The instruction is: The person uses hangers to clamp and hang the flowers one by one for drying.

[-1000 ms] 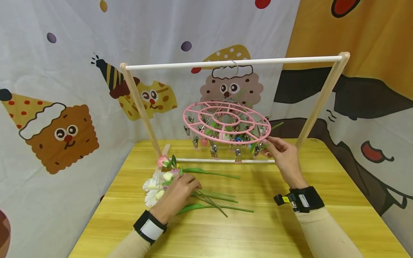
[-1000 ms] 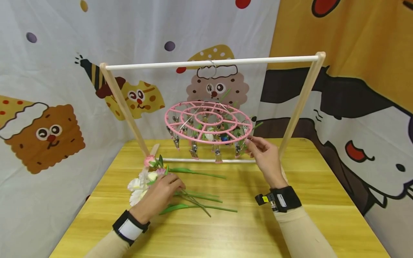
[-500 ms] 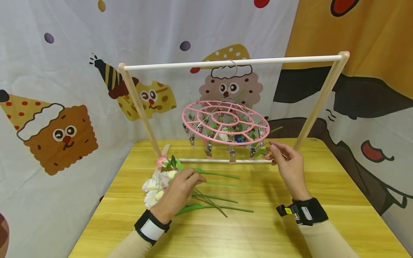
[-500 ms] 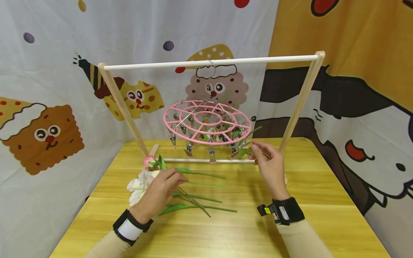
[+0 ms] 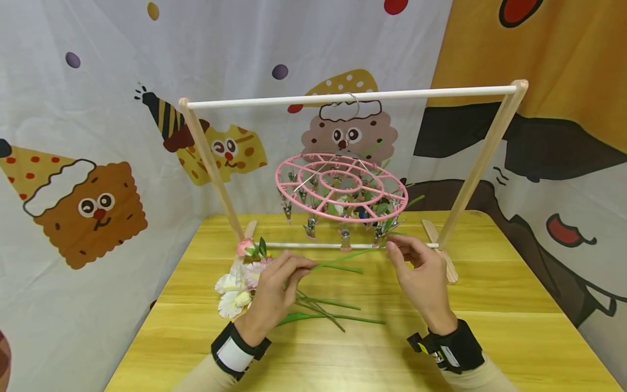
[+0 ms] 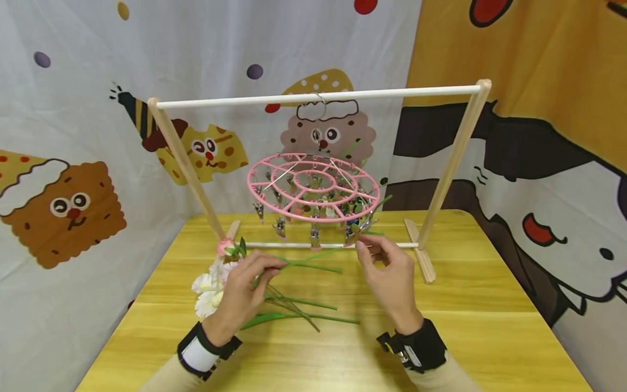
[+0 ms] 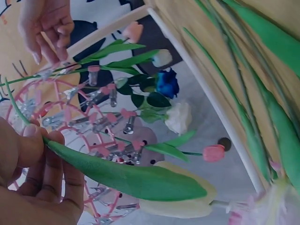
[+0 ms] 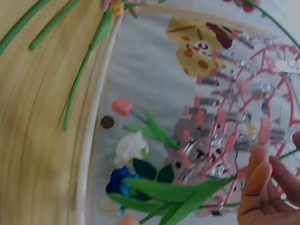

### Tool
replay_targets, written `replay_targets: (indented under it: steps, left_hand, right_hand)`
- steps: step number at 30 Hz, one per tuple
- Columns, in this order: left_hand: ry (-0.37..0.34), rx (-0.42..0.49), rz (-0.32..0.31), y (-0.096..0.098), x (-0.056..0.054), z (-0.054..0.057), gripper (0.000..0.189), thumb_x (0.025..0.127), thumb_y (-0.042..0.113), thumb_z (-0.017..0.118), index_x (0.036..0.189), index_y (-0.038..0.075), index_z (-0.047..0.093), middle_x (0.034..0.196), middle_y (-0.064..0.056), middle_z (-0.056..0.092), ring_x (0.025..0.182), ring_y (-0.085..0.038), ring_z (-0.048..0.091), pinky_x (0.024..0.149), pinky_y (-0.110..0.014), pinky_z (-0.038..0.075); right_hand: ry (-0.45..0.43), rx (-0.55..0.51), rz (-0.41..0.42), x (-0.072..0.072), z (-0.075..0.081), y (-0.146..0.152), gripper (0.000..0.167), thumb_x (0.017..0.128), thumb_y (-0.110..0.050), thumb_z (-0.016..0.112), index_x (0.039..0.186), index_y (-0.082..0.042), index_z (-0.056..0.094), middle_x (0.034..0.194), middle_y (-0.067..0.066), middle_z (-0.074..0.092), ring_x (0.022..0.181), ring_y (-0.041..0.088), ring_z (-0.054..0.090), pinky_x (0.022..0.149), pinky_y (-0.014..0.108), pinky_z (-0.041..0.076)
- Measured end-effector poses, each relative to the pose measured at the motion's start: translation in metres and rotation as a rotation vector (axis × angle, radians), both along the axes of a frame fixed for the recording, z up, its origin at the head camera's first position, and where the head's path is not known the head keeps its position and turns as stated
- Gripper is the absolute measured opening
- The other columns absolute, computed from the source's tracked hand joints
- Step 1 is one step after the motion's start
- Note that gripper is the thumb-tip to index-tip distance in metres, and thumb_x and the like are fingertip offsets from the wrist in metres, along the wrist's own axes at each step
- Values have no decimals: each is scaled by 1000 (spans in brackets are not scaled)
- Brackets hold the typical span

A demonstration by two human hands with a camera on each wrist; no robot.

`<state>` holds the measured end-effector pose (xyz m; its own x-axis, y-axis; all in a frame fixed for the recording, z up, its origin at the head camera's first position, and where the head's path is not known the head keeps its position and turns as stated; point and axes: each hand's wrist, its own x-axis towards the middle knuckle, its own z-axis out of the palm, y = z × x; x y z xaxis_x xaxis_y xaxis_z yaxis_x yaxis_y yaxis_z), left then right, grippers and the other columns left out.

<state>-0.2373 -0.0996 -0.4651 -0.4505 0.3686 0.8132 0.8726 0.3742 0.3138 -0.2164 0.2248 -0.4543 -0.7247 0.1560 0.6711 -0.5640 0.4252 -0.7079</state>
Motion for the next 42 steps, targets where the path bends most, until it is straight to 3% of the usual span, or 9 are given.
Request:
replay_targets:
  steps: [6, 10, 18, 22, 25, 30, 36, 42]
  left_hand:
    - [-45, 60, 11, 6, 4, 6, 28, 103, -11, 81, 123, 9, 82, 112, -7, 78, 97, -19, 77, 78, -20, 59]
    - [-110, 80, 11, 8, 6, 10, 24, 106, -6, 79, 124, 9, 81, 113, -7, 79, 99, -18, 77, 82, -23, 64]
    - [-305, 139, -94, 8, 8, 17, 24, 111, -4, 75, 131, 7, 78, 115, -9, 76, 102, -23, 79, 82, -33, 73]
    - [-367, 154, -139, 9, 8, 18, 18, 115, -1, 70, 131, 7, 75, 114, -12, 75, 100, -25, 79, 80, -34, 74]
    - [-390, 163, -149, 10, 8, 19, 12, 118, 2, 67, 127, 7, 73, 113, -13, 75, 97, -25, 79, 80, -35, 74]
    - [-418, 181, -141, 12, 9, 22, 7, 118, 5, 67, 125, 6, 71, 113, -14, 77, 97, -25, 81, 83, -38, 75]
    - [-415, 203, -123, 17, 10, 25, 9, 117, 5, 70, 125, 3, 71, 113, -15, 79, 100, -23, 81, 78, -38, 74]
    - [-452, 227, -133, 22, 11, 28, 8, 116, 7, 73, 123, 7, 70, 111, -12, 80, 100, -22, 83, 79, -42, 74]
  right_hand:
    - [13, 10, -24, 1, 6, -15, 28, 107, 1, 82, 134, -4, 86, 112, 17, 88, 90, -4, 74, 81, 7, 59]
    - [-44, -9, -8, 1, 10, -20, 32, 109, -5, 82, 141, -6, 84, 110, 16, 89, 89, -4, 75, 81, 9, 60]
    - [-152, -65, 83, 1, 15, -27, 33, 112, -9, 79, 145, -5, 80, 105, 17, 87, 89, 5, 81, 82, 15, 64]
    - [-160, -88, 113, 1, 18, -31, 31, 112, -8, 80, 142, -5, 82, 101, 2, 88, 88, 5, 82, 80, 19, 67]
    - [-157, -103, 135, 0, 19, -33, 29, 111, -7, 81, 140, -4, 82, 102, -1, 89, 86, 4, 82, 78, 22, 69]
    - [-150, -130, 178, -2, 20, -35, 25, 114, -9, 77, 138, -4, 82, 104, 17, 87, 83, 12, 84, 74, 25, 69]
    - [-161, -183, 232, -3, 21, -36, 28, 115, -7, 74, 142, 0, 79, 108, 4, 89, 83, 15, 85, 73, 32, 72]
    - [-182, -245, 243, -2, 21, -39, 24, 113, -6, 78, 136, 0, 82, 100, 0, 89, 82, 16, 85, 71, 28, 69]
